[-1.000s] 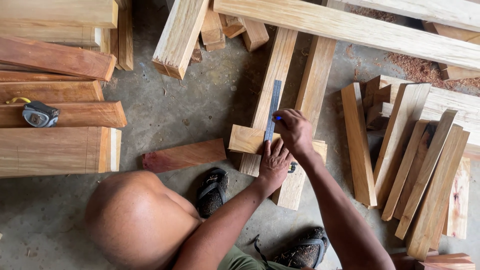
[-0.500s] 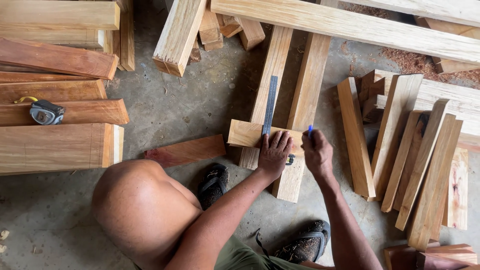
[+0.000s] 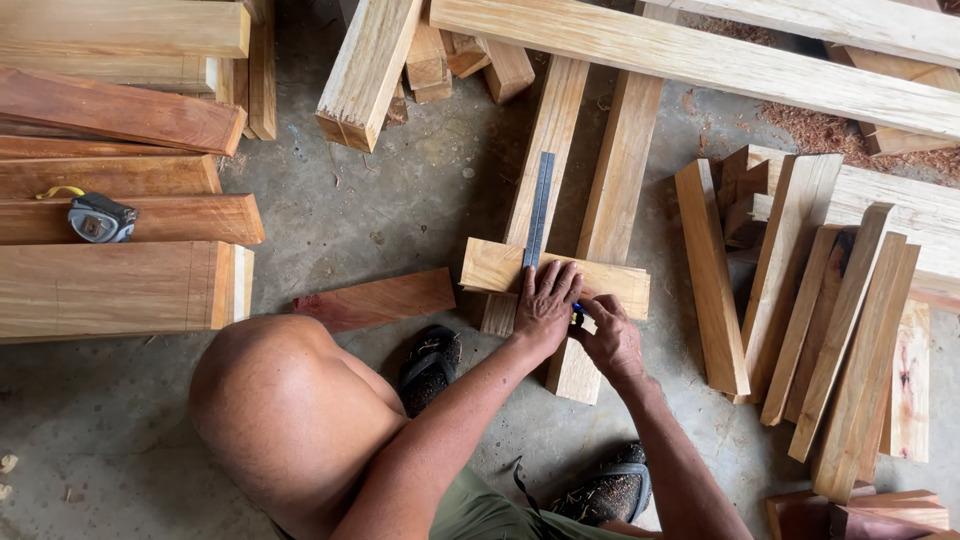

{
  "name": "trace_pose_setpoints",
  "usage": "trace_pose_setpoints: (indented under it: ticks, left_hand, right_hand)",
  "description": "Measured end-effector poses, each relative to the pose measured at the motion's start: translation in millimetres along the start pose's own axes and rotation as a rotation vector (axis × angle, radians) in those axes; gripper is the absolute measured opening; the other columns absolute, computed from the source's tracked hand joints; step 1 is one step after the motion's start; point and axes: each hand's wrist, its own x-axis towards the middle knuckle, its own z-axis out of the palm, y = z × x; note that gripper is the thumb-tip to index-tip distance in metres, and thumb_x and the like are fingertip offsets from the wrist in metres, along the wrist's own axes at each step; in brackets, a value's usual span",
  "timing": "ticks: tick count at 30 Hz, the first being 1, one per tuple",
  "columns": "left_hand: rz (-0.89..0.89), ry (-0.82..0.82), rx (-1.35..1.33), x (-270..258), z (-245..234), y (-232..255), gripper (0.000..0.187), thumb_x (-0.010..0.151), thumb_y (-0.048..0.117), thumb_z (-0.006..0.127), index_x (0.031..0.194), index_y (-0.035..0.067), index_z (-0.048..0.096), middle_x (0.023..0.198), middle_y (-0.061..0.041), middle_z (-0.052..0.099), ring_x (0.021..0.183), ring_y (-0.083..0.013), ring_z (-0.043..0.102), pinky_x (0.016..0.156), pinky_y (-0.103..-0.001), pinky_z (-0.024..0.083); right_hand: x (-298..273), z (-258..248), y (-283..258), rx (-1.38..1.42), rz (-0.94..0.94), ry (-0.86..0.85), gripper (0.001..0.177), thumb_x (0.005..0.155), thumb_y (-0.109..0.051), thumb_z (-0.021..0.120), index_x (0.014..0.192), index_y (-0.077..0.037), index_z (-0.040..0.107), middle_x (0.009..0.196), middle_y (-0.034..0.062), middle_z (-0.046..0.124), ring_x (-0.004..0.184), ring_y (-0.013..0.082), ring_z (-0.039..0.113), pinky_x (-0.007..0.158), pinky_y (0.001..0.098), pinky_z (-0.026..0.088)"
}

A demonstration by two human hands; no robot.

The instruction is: Measuring and marking wood pieces using a combination square and a pen in a workshop.

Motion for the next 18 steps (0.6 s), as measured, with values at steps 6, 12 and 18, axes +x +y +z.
trace_pose_setpoints:
  ticks: [6, 12, 18]
  left_hand:
    - [-0.006, -0.022, 0.008, -5.4, -7.3, -6.5, 0.065, 0.097, 0.018, 0.049, 0.159, 0.008, 0.032, 0.170, -0.010, 0.019, 0.156, -0.0342, 0.017, 0.123, -0.066, 0.009]
    - [0.002, -0.020, 0.013, -5.5, -6.8, -8.3, 0.064, 0.098, 0.016, 0.049, 0.159, 0.009, 0.032, 0.170, -0.009, 0.019, 0.156, -0.0333, 0.018, 0.123, -0.066, 0.009]
    - [0.005, 0.000, 0.002, -6.6, -4.9, -8.5, 0.065, 0.096, 0.015, 0.051, 0.158, 0.009, 0.034, 0.170, -0.009, 0.021, 0.156, -0.0332, 0.020, 0.122, -0.068, 0.009]
  right_hand:
    - [2.2, 4.1, -1.4, 0.014, -0.041, 0.007, 0.054, 0.076, -0.020, 0.085, 0.128, -0.019, 0.070, 0.119, 0.0096, 0.066, 0.104, 0.0308, 0.069, 0.085, 0.0413, 0.058]
    - [4.3, 4.8, -2.5, 0.033, 0.014, -0.011, 0.054, 0.076, -0.023, 0.085, 0.127, -0.021, 0.070, 0.120, 0.0075, 0.066, 0.102, 0.0290, 0.070, 0.085, 0.0406, 0.057]
    - [5.2, 3.8, -4.0, 0.013, 0.035, -0.023, 0.054, 0.074, -0.023, 0.086, 0.127, -0.022, 0.071, 0.119, 0.0070, 0.066, 0.103, 0.0288, 0.069, 0.085, 0.0413, 0.057]
